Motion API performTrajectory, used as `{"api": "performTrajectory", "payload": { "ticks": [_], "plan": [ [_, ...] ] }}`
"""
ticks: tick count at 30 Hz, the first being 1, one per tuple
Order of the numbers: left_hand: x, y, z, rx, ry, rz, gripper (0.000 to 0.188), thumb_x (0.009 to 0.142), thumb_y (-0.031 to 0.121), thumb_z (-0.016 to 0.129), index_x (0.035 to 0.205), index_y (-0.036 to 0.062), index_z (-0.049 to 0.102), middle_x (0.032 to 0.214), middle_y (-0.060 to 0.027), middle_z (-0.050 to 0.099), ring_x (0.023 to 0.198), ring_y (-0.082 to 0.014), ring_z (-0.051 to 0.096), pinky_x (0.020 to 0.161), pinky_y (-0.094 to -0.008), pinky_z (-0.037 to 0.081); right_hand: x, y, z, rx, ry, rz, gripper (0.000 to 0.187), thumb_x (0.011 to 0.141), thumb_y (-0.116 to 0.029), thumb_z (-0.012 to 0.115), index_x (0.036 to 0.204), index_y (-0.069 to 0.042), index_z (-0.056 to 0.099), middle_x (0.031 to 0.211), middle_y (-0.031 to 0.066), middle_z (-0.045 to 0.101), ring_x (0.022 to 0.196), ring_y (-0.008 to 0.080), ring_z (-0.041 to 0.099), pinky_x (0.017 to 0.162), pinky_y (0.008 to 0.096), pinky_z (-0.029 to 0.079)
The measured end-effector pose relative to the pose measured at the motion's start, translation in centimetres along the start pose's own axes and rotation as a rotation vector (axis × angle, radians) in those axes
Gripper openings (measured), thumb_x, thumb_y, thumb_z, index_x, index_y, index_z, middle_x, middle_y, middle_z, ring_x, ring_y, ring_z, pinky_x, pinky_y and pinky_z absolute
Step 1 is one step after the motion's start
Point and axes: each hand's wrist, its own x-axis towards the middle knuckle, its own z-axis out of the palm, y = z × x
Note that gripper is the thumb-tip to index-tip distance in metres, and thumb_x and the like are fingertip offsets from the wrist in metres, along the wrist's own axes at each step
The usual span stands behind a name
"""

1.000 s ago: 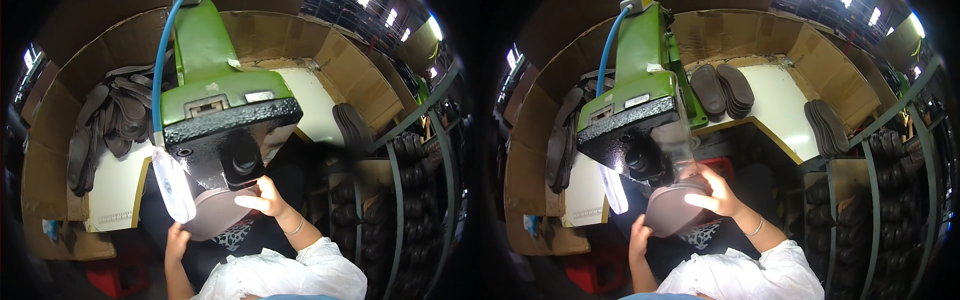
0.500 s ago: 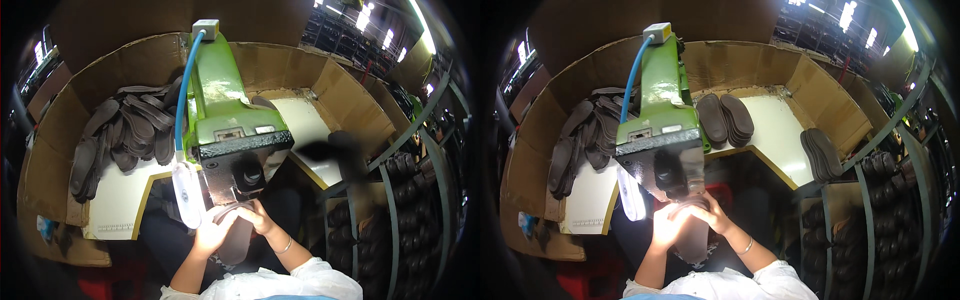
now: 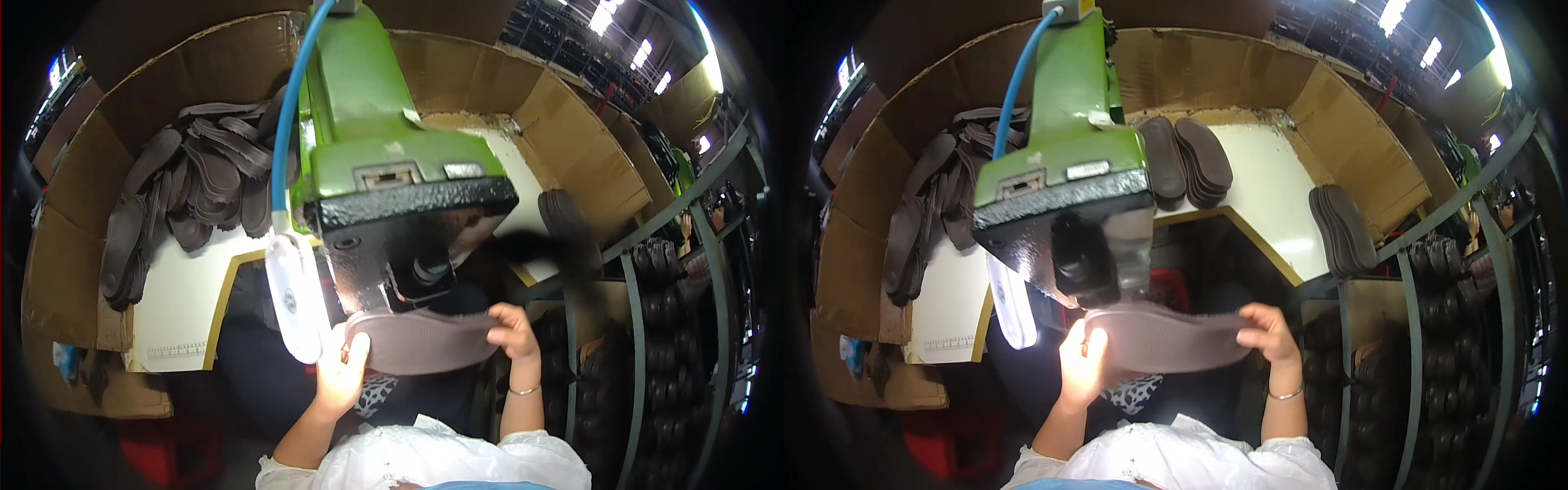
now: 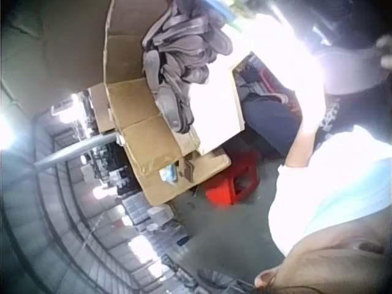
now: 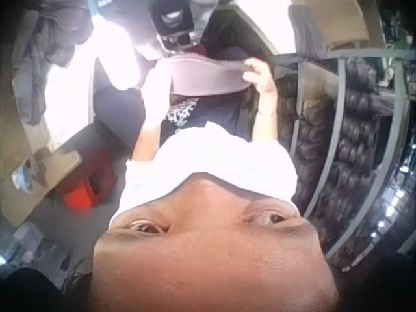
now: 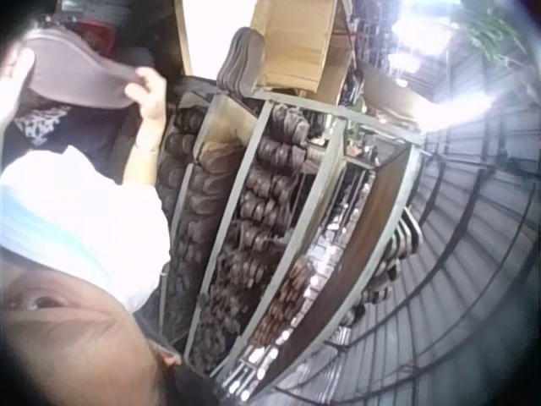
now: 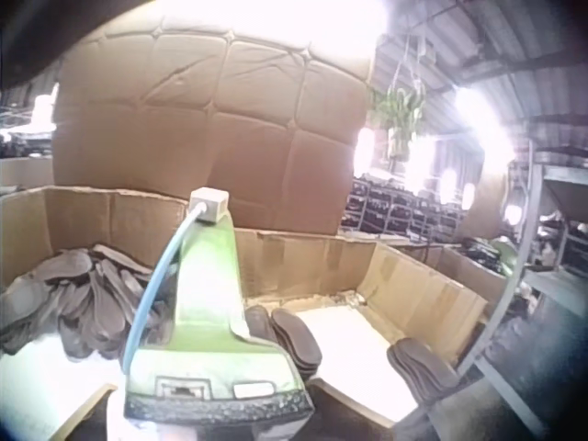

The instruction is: The person sits at a workbench and repeatedly picks up dark shoe soles or insoles from a pile. They hold each item against a rotating grinding wheel on a green machine to smooth the edges, then place the processed item onto a separate stack on the table.

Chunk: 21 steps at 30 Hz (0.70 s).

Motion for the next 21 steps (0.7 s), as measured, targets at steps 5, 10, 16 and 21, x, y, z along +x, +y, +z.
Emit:
{"api": "performTrajectory", "payload": {
  "ticks": [5,10,16,21],
  "plan": [
    [-0.5,1.4,-0.5,-0.025,0.000,-0.063,0.031,0.086,0.000,0.044,0.117,-0.0037,0.041,0.104,-0.0108,0.055,0.092,-0.0131,0.054,0.083,-0.0263,0.043,4.8,-1.8,5.5,0.219,0.385,-0.222,0.029,0.080,-0.007,0.059,0.106,0.004,0.054,0.096,0.0095,0.061,0.085,0.0154,0.059,0.078,0.0277,0.047],
    [-1.5,1.5,-4.1,0.062,0.162,-0.054,0.038,0.085,0.004,0.047,0.121,-0.0063,0.039,0.110,-0.0121,0.053,0.099,-0.0157,0.052,0.088,-0.0275,0.040,7.3,-1.0,11.2,0.263,0.378,-0.350,0.029,0.079,-0.011,0.052,0.103,0.005,0.053,0.092,0.0100,0.060,0.084,0.0152,0.057,0.078,0.0250,0.044],
    [-1.0,1.4,-10.0,0.198,0.362,0.102,0.031,0.083,0.000,0.042,0.114,-0.0067,0.044,0.102,-0.0094,0.054,0.093,-0.0121,0.051,0.085,-0.0252,0.039,7.3,2.1,17.3,0.185,0.386,-0.352,0.030,0.079,-0.010,0.048,0.105,0.004,0.049,0.087,0.0071,0.056,0.079,0.0119,0.052,0.077,0.0227,0.040],
    [-1.8,-0.3,-13.4,0.244,0.268,-0.137,0.025,0.075,-0.003,0.039,0.096,-0.0016,0.051,0.082,-0.0033,0.055,0.071,-0.0072,0.051,0.064,-0.0210,0.042,7.3,3.4,16.9,-0.034,0.111,-0.262,0.020,0.078,-0.003,0.049,0.097,0.004,0.052,0.083,0.0028,0.053,0.074,0.0097,0.048,0.069,0.0228,0.038]
  ]
}}
